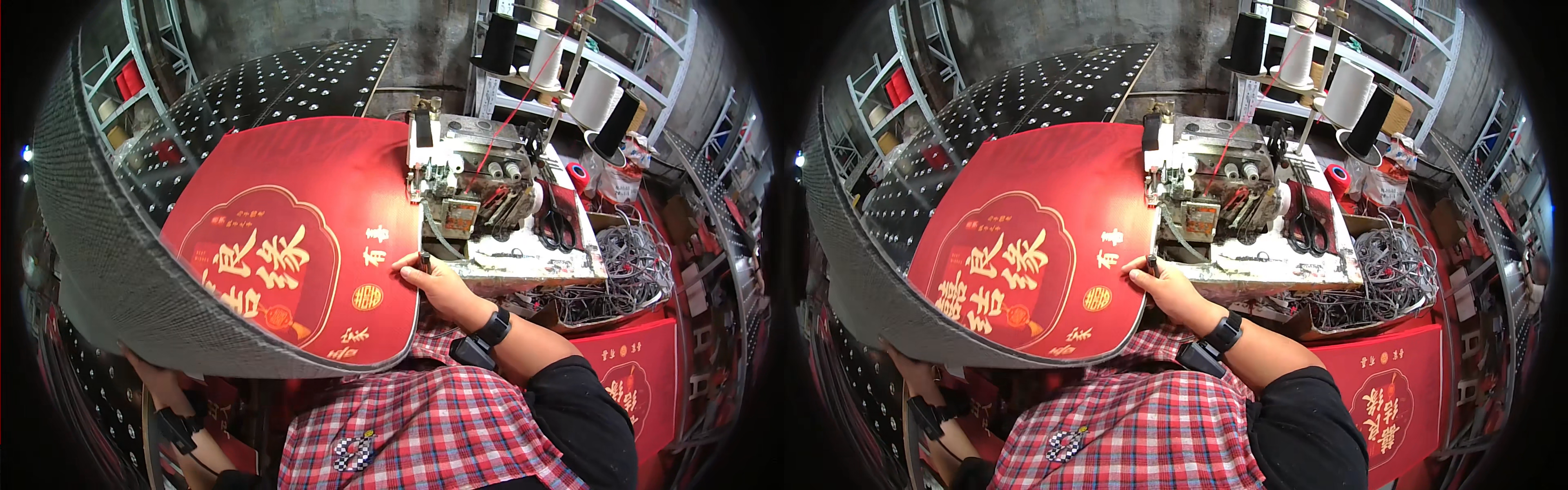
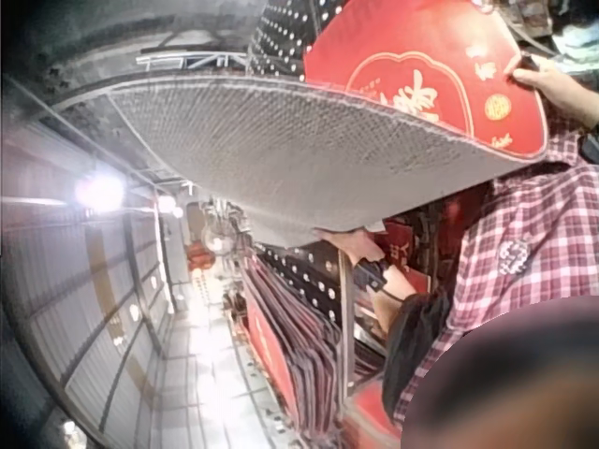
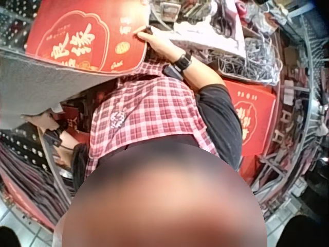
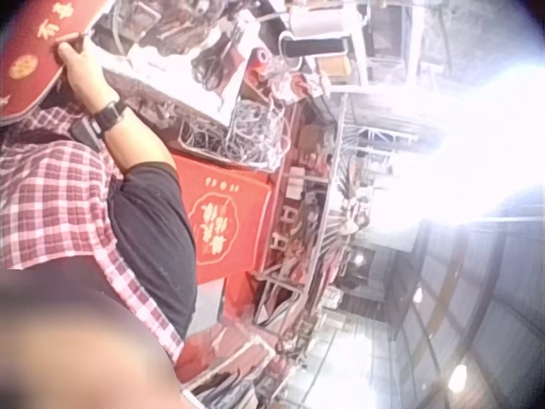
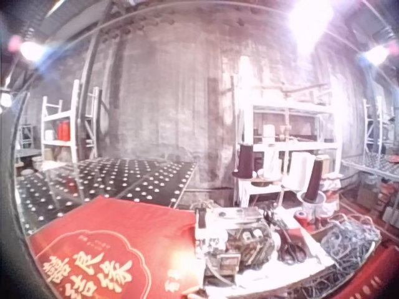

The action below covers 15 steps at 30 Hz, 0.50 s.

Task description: Sewing the edges of decorative red floor mats using an industrial sewing machine.

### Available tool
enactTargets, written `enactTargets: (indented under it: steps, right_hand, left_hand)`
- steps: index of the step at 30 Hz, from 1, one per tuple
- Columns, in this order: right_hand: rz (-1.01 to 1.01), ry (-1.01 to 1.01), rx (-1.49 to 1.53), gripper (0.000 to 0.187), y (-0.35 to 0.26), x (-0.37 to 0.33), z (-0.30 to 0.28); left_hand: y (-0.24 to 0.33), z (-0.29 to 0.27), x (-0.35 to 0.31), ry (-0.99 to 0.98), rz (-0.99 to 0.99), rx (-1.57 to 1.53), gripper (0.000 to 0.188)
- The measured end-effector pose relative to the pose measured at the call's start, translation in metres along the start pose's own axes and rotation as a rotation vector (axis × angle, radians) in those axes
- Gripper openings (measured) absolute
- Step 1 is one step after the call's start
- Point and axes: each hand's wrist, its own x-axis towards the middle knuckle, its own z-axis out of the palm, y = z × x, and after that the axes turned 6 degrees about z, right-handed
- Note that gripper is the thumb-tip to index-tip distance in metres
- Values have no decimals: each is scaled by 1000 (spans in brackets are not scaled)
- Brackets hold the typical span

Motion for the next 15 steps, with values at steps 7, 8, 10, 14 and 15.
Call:
enactTargets:
  steps: [7,8,10,14,15]
  right_hand:
    - [-76,41,66,14,-4,6,2]
    - [-96,51,70,14,-5,6,2]
    - [-98,54,74,14,-7,5,3]
    - [-36,31,86,15,-11,-1,6]
    - [-23,28,93,15,-12,-3,6]
  left_hand:
    - [16,58,41,142,-611,-917,55]
    - [16,64,42,126,-586,-861,56]
    - [18,76,48,78,-591,-838,58]
    - [21,102,58,50,-660,-912,67]
    - [20,109,62,48,-675,-914,68]
